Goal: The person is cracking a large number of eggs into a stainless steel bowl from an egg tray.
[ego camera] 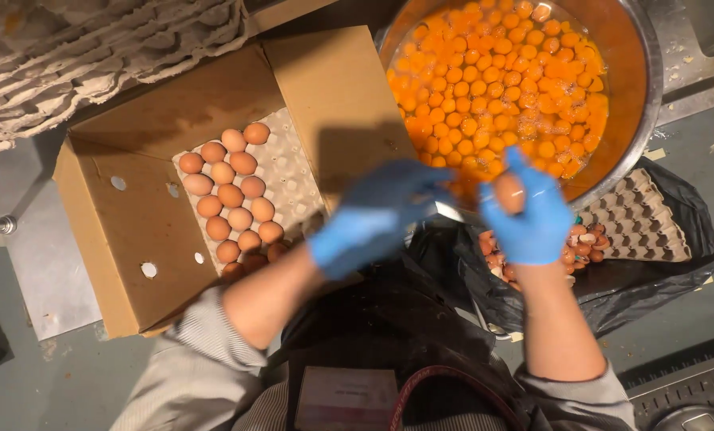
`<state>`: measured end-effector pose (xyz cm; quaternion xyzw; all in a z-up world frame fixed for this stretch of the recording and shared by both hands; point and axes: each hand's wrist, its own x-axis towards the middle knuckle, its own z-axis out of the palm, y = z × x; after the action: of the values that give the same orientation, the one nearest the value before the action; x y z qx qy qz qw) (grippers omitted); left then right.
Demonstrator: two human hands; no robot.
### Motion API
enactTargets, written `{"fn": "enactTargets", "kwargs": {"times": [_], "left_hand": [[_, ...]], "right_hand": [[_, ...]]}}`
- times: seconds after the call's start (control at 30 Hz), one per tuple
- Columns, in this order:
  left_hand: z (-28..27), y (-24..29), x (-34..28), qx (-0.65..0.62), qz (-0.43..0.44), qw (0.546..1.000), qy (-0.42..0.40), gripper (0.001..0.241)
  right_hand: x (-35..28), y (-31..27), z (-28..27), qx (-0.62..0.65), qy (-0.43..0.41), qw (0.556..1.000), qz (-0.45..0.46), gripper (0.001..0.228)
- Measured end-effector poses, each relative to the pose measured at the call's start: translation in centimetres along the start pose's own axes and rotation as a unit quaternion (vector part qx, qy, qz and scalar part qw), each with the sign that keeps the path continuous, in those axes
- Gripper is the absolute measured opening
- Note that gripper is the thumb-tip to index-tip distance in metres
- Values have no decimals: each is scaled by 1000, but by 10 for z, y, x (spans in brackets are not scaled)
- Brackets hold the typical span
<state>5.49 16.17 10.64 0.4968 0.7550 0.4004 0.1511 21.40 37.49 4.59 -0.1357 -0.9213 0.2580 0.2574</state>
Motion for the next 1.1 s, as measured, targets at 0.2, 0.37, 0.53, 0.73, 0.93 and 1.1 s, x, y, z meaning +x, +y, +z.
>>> {"fn": "enactTargets", "kwargs": {"times": [0.2,0.37,0.53,0.73,0.93,1.1], "left_hand": [[-108,-74,-48,57,-247,955,151,28],[-120,-208,-83,318,-205,919,111,28],[-91,-251,-69,436,-211,875,-15,55],[-108,-244,-78,377,-251,892,-9,29],[-142,-78,-86,115,-212,961,136,49],[-81,17,-50,23,-133,986,100,58]], "right_hand": [[-36,111,1,-143,-17,973,180,48],[-31,109,-3,-56,-24,977,204,48],[24,95,10,-184,-85,954,219,50],[51,96,-10,-209,-82,948,225,53],[8,92,-92,-338,-183,883,268,78],[22,-23,-81,-192,-115,970,93,80]]}}
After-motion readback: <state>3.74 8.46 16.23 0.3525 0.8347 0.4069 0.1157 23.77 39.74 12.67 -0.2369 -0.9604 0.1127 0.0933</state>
